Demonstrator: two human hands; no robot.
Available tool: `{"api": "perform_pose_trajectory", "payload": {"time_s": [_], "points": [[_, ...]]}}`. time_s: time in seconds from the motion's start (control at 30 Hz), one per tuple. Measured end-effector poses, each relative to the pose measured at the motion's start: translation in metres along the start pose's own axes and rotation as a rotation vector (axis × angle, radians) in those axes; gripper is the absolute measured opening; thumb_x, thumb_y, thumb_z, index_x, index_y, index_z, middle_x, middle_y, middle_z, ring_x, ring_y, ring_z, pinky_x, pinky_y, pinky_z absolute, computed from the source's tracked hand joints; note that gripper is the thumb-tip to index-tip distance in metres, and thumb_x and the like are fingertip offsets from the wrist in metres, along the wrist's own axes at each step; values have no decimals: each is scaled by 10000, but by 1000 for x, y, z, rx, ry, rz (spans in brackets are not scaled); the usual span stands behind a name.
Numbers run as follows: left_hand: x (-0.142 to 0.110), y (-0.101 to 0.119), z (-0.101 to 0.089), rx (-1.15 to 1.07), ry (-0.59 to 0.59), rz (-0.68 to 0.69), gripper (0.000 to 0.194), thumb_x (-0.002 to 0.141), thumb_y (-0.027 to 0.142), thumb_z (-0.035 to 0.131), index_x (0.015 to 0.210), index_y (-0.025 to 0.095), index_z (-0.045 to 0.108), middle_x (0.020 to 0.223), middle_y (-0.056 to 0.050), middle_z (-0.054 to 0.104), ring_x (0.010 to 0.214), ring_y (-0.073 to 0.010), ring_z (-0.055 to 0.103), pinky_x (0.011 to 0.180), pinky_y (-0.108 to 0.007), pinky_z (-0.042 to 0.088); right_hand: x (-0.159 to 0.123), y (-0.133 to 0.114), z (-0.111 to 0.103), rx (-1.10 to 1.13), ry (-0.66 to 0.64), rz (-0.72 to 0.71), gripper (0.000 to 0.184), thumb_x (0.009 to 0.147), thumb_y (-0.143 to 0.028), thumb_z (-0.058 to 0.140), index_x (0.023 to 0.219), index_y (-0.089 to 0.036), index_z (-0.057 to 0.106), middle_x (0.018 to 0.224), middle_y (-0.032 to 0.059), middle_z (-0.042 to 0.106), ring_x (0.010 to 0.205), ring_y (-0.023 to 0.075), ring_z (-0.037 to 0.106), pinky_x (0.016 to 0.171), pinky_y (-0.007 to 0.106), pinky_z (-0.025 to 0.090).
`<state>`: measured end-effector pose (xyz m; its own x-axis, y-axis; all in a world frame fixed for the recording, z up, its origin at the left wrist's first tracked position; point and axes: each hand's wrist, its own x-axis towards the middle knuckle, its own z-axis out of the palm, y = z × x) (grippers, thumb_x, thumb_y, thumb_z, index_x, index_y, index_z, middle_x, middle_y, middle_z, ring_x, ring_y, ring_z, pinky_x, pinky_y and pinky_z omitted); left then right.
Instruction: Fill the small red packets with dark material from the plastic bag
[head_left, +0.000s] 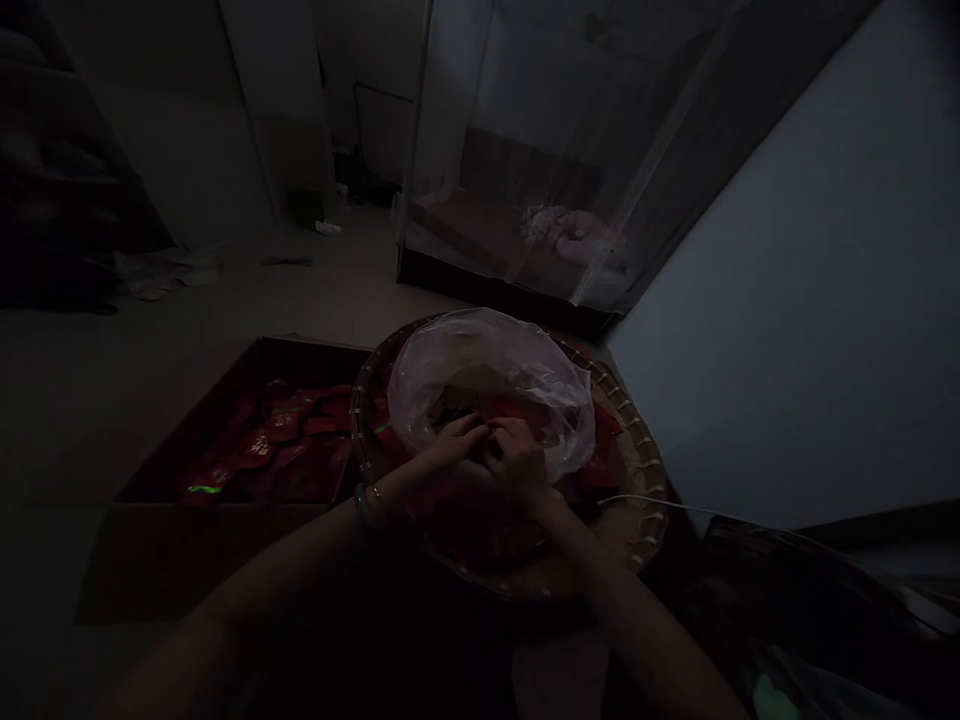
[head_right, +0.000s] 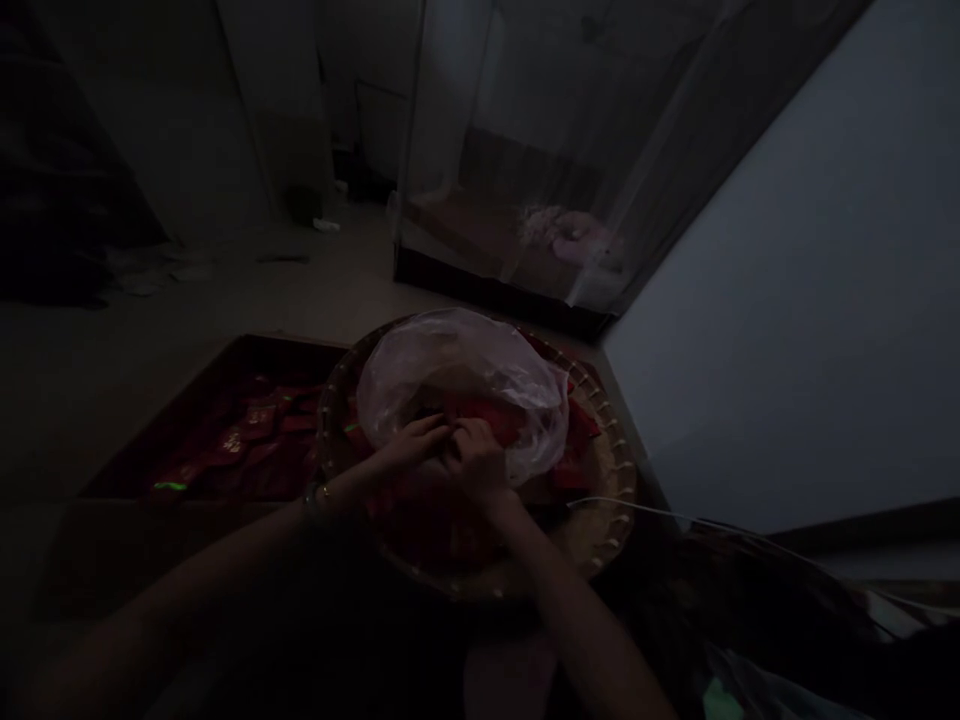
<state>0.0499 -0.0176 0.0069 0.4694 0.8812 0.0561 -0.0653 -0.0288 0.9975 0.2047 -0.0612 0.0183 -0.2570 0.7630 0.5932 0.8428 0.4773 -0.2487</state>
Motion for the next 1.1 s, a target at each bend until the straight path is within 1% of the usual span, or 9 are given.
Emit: {"api": "perform_pose_trajectory", "payload": {"time_s": [0.1,0.23,0.3,0.53,0.63,0.77,0.9,1.0,1.1], "points": [[-3,-1,0,-77,-16,-30,324,800,335,549,1000,109,666,947,-83,692,815,-174,618,731,-276,487,5,-23,-9,112,7,-49,171,880,-236,488,886,-192,653,1110,119,611,1082,230,530,946,394,448],[-9,3,-8,-7,7,5,300,785,312,585,1003,131,684,966,-72,709,901,-205,624,800,-311,498,21,-11,-21,108,64,68,383,888,-296,501,1246,-168,540,1288,147,522,1204,257,472,1014,458,402],[-9,4,-10,40,38,32,287,788,307,586,997,139,691,968,-67,714,934,-215,623,829,-328,499,26,-3,-21,72,54,67,415,879,-304,522,1273,-175,530,1262,138,551,1185,264,486,1009,465,406],[-9,2,-6,89,82,71,278,799,242,534,1003,156,702,969,-46,722,939,-205,631,841,-322,512,15,-4,-19,-41,101,-32,325,920,-216,446,1209,-185,591,1158,122,613,1111,243,527,950,423,442],[-9,2,-5,104,42,90,292,822,221,499,1026,146,693,995,-60,717,929,-205,638,830,-318,516,15,-6,-26,-91,119,-41,201,902,-237,500,982,-182,676,1003,118,629,988,243,543,863,401,464],[-4,3,-12,242,68,192,286,832,242,513,1042,143,680,998,-83,703,901,-204,643,815,-317,510,24,-5,-33,-10,59,-33,166,860,-283,580,741,-190,648,769,70,613,813,213,545,733,340,462],[2,7,-29,267,76,143,289,792,302,574,992,124,684,865,-65,707,742,-168,635,663,-261,506,31,-1,-38,224,69,214,169,801,-333,629,739,-177,641,741,47,632,733,187,567,682,311,456],[5,13,-39,199,68,48,330,769,366,599,943,101,690,753,-51,694,617,-147,602,555,-236,476,33,1,-40,544,-85,440,240,773,-401,631,843,-173,653,737,25,648,675,164,572,627,281,458],[8,19,-41,227,66,115,338,768,378,605,954,112,697,809,-59,704,669,-157,616,599,-246,490,36,1,-38,875,-217,576,357,737,-449,652,946,-161,642,776,25,668,681,154,589,619,264,462]]}}
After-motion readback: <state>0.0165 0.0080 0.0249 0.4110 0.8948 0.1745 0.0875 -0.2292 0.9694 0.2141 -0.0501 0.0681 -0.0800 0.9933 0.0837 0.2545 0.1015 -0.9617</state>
